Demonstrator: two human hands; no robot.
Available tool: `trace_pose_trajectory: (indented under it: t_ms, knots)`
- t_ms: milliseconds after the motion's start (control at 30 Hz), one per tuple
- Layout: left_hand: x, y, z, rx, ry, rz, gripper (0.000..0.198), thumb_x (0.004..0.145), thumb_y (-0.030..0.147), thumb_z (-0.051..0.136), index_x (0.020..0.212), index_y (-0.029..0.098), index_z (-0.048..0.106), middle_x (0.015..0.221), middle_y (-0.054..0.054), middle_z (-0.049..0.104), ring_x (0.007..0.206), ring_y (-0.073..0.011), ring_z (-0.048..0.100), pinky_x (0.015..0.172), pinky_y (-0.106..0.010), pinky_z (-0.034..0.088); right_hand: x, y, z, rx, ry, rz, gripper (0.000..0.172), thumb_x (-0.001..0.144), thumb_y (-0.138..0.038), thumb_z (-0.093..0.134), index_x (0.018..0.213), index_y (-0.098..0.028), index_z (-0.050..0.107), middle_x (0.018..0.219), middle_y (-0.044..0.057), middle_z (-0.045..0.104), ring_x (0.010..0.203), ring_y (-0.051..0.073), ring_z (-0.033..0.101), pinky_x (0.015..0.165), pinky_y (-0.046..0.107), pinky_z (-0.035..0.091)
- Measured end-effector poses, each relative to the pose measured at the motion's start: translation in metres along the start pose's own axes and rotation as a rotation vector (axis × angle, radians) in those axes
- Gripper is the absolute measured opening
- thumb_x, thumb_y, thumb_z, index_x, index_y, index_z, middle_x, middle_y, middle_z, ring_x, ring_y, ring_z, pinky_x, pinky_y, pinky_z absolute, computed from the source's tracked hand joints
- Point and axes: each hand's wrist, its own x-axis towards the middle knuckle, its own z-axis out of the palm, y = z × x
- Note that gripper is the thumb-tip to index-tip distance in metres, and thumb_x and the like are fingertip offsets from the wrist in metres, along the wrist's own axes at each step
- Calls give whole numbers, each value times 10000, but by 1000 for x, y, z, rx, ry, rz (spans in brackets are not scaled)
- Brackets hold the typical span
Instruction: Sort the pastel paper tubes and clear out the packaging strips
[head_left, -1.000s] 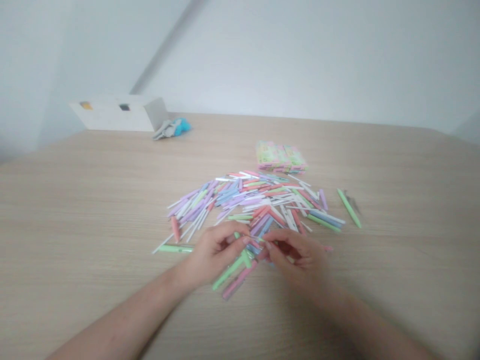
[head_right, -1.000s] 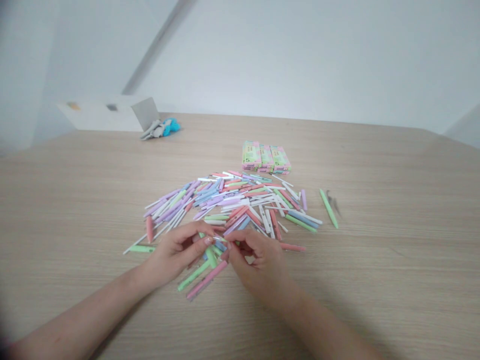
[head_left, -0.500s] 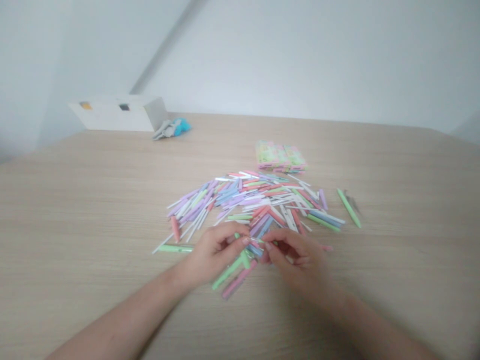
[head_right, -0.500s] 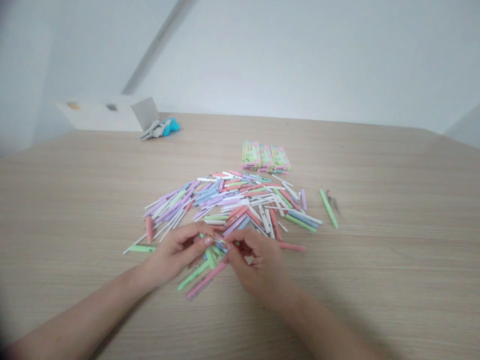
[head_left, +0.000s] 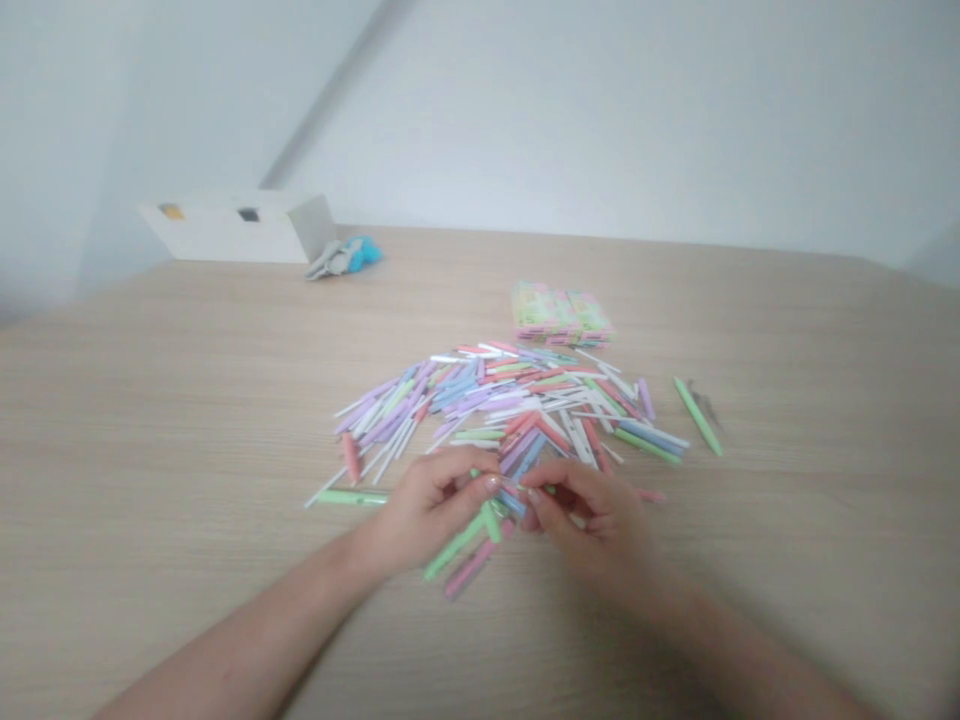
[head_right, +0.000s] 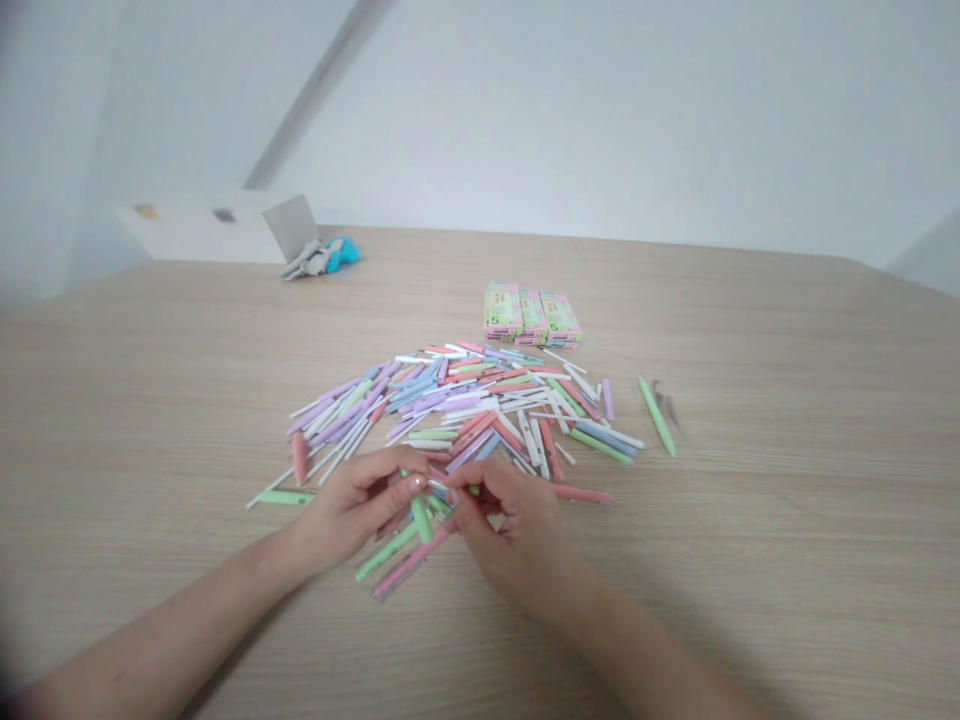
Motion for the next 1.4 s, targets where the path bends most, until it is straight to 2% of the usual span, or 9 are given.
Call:
trace_pose_trajectory:
  t_ms: [133,367,633,733,833,1000,1100,1233,1400]
  knots:
    - [-1,-1,0,23,13,4,208,913,283,518,968,153,672,941,-83,698,820,-151,626,745,-264,493,-1,-3,1,67,-32,62,101,884,-243,522,906,-197,609,693,14,644,601,130,623,554,229,514]
    - [-1,-4,-2,100,-38,89,175,913,231,515,986,165,660,1000,-94,686,941,-175,628,853,-296,477,3,-7,0,250,-76,170,116,888,-296,536,871,-191,581,635,-19,608,566,113,622,545,224,525]
    - [-1,-1,-2,102,-66,104,171,920,218,504,969,154,655,973,-93,679,938,-175,630,838,-289,473,-2,3,2,142,-28,91,137,920,-287,504,1004,-212,583,710,0,634,576,103,607,511,195,492]
    - [0,-1,-3,118,-60,131,167,917,213,509,974,152,653,974,-95,683,929,-176,634,823,-286,476,-1,4,-1,104,-50,82,121,925,-287,499,979,-218,583,678,-12,624,561,101,597,507,194,477]
    - [0,-1,-3,133,-59,157,164,915,207,511,974,152,653,979,-97,686,934,-177,633,816,-284,473,1,4,-4,24,-83,33,125,923,-278,499,911,-219,608,661,-11,628,588,114,606,543,211,482]
    - [1,0,-2,154,-78,186,156,919,196,503,962,159,649,941,-81,688,865,-158,630,760,-265,461,2,5,-4,-31,-60,-29,148,912,-237,511,1039,-228,587,788,5,670,659,132,630,612,242,498]
    - [1,0,-2,206,-80,200,141,915,195,514,931,162,651,897,-68,686,840,-152,620,753,-259,446,3,-1,-5,-85,-81,-91,164,904,-175,495,1023,-226,595,876,16,673,769,147,634,708,262,495]
    - [0,-1,-1,229,-69,176,130,916,200,515,935,166,639,876,-52,675,791,-130,608,721,-240,433,4,-8,-8,-52,-169,-79,260,906,-95,421,1087,-211,568,1008,39,666,918,157,628,813,279,487]
    - [1,-4,0,202,-67,171,127,918,208,514,934,169,633,936,-63,680,835,-137,620,732,-239,438,4,-1,-5,-30,-148,-41,272,928,-122,402,1131,-212,557,1076,51,650,943,156,627,842,287,486]
